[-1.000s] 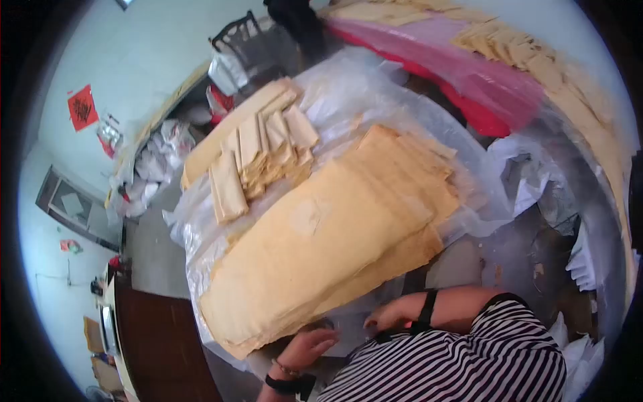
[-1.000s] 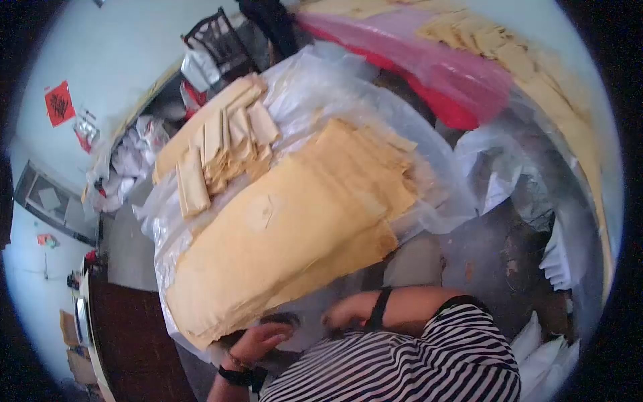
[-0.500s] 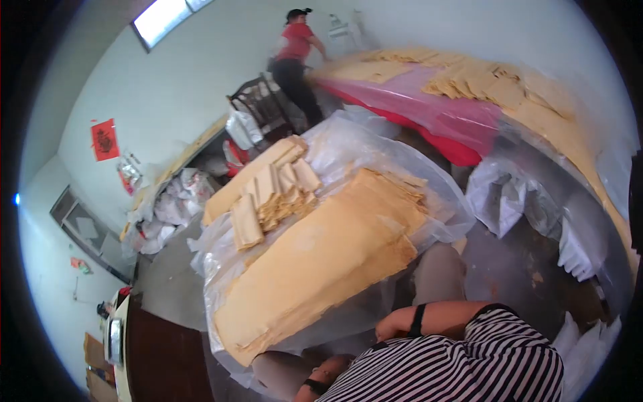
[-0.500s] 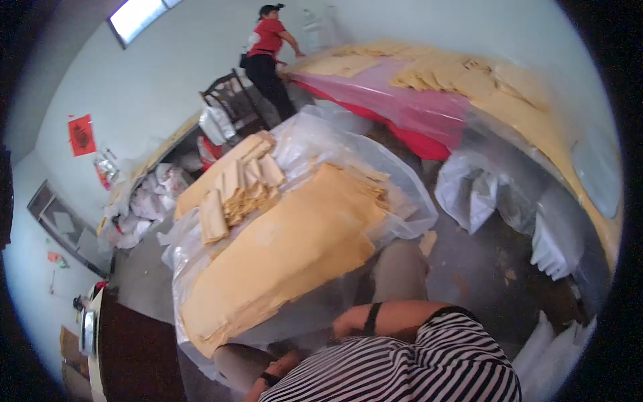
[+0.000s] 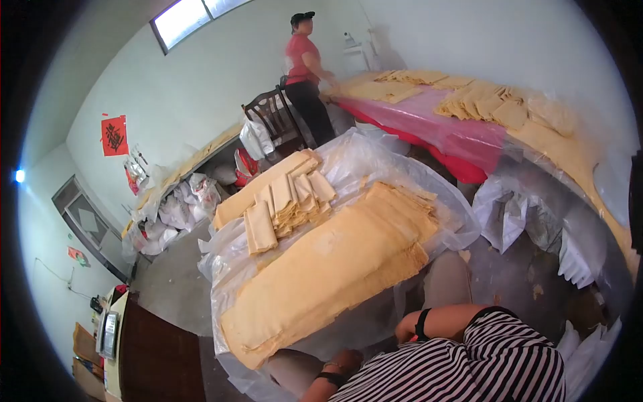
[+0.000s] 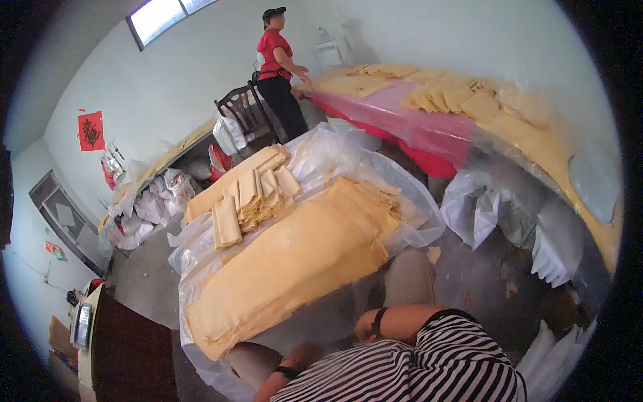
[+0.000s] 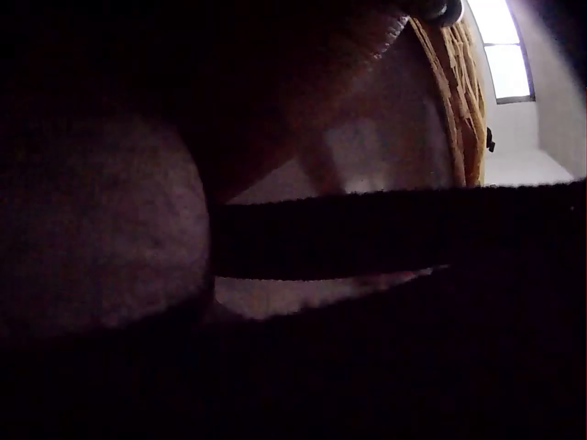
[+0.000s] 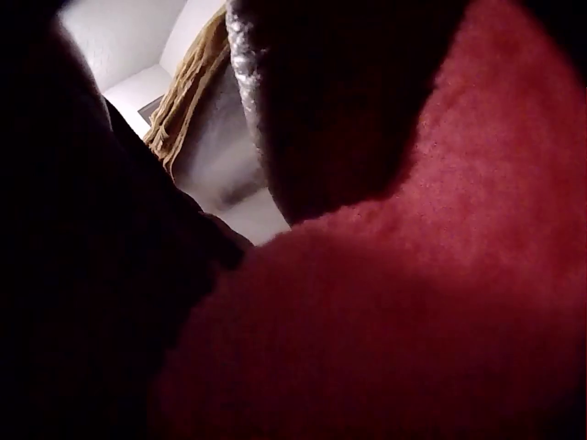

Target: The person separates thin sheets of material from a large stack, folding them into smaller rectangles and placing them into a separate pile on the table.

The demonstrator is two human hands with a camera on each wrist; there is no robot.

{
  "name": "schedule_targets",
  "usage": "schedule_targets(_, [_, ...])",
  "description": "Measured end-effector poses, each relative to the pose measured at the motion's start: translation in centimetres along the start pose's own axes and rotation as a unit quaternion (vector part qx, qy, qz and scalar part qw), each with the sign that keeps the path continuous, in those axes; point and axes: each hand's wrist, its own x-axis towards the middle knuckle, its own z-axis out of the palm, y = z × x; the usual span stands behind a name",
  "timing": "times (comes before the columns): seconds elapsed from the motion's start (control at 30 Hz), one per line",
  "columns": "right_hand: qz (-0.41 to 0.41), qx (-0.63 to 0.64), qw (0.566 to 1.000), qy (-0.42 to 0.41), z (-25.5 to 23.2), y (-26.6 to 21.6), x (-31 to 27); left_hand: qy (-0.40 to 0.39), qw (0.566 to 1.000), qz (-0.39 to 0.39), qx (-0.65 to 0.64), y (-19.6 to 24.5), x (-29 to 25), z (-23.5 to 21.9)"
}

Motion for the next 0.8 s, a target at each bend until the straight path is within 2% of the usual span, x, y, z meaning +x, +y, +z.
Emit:
schedule_targets(0.07, [-0.013,-0.023,1.0,-0.002,0.2,0.6,0.9,0.015,0.998,0.053,0.039,-2.4,1.3,3.0])
schedule_targets(0.17, [-0.016,-0.039,0.999,-0.021,-0.4,0.3,0.0,0.049,0.995,0.032,-0.084,-6.9,4.9,8.5])
schedule_targets(0.27, [-0.009,-0.029,0.999,-0.036,-0.7,-0.3,-0.5,0.032,0.995,0.047,-0.081,-8.1,6.1,9.7])
schedule_targets(0.37, [0.013,0.031,0.999,-0.032,-0.1,0.7,0.3,-0.022,0.997,0.006,-0.073,-7.6,6.8,9.1])
schedule_targets(0.47, [0.022,0.087,0.996,0.013,1.0,2.6,3.8,-0.012,0.998,-0.005,-0.064,-6.0,6.3,7.5])
schedule_targets(0.57, [0.036,0.154,0.987,0.03,0.6,3.0,3.7,-0.018,0.991,-0.02,-0.129,-5.7,6.4,6.7])
schedule_targets(0.6, [0.044,0.182,0.982,0.029,0.5,3.0,3.0,-0.02,0.991,-0.013,-0.134,-4.7,5.7,5.3])
schedule_targets(0.67, [0.027,0.194,0.98,0.039,1.6,4.3,5.2,-0.021,0.989,-0.004,-0.145,-2.4,3.5,1.6])
schedule_targets(0.7, [0.016,0.198,0.979,0.044,1.9,4.7,6.2,-0.026,0.989,-0.008,-0.144,-2.9,4.1,2.2])
schedule_targets(0.8, [0.018,0.225,0.973,0.054,1.0,3.4,4.3,-0.033,0.989,-0.024,-0.142,-4.1,5.4,3.8])
